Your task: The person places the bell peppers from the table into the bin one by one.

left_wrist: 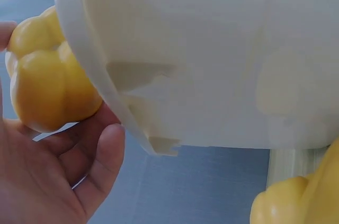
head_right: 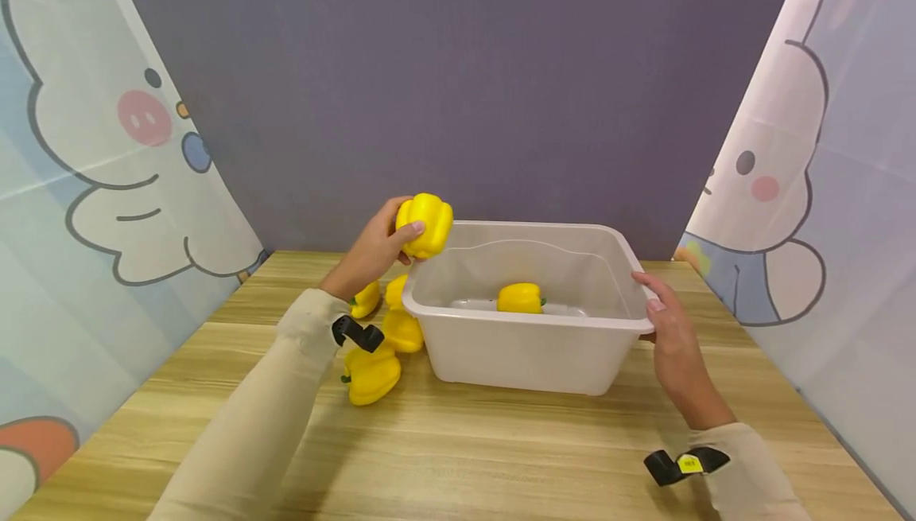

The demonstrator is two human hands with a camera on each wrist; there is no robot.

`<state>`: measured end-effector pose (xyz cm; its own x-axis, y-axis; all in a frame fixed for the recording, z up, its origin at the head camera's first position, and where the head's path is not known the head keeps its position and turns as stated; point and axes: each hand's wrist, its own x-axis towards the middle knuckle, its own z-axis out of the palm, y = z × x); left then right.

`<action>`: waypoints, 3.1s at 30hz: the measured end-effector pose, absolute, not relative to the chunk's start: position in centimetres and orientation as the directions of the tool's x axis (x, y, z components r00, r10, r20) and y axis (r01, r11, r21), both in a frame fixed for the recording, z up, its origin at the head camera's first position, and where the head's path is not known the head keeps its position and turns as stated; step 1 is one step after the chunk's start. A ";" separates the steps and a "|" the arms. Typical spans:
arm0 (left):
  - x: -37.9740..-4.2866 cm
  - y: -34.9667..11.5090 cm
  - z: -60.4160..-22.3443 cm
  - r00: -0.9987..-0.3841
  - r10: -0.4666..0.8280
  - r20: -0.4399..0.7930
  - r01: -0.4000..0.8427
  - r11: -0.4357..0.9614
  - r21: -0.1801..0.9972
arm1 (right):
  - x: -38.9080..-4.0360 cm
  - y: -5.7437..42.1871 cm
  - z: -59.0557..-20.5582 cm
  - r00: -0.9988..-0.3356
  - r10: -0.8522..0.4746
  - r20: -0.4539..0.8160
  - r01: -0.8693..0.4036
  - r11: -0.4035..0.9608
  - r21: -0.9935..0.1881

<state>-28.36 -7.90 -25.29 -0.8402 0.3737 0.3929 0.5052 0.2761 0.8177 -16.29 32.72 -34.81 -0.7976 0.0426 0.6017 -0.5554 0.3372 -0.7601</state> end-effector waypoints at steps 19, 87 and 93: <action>-28.6 -6.4 -22.2 -0.825 0.528 0.201 0.483 0.474 0.736 | -16.6 32.8 -35.1 -0.789 0.051 0.612 -0.583 0.252 -0.772; -31.1 1.0 -21.3 -0.754 0.609 -0.247 0.393 0.719 0.573 | -16.3 33.2 -35.0 -0.778 0.049 0.627 -0.576 0.343 -0.742; -30.9 1.1 -21.5 -0.754 0.598 -0.271 0.394 0.743 0.541 | -16.4 33.2 -35.4 -0.788 0.063 0.612 -0.571 0.294 -0.766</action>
<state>-30.88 1.09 -21.48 -0.7543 0.5980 -0.2710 0.3945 0.7427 0.5411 -16.36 33.18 -35.40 -0.7881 0.0634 0.6122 -0.5714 0.2943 -0.7661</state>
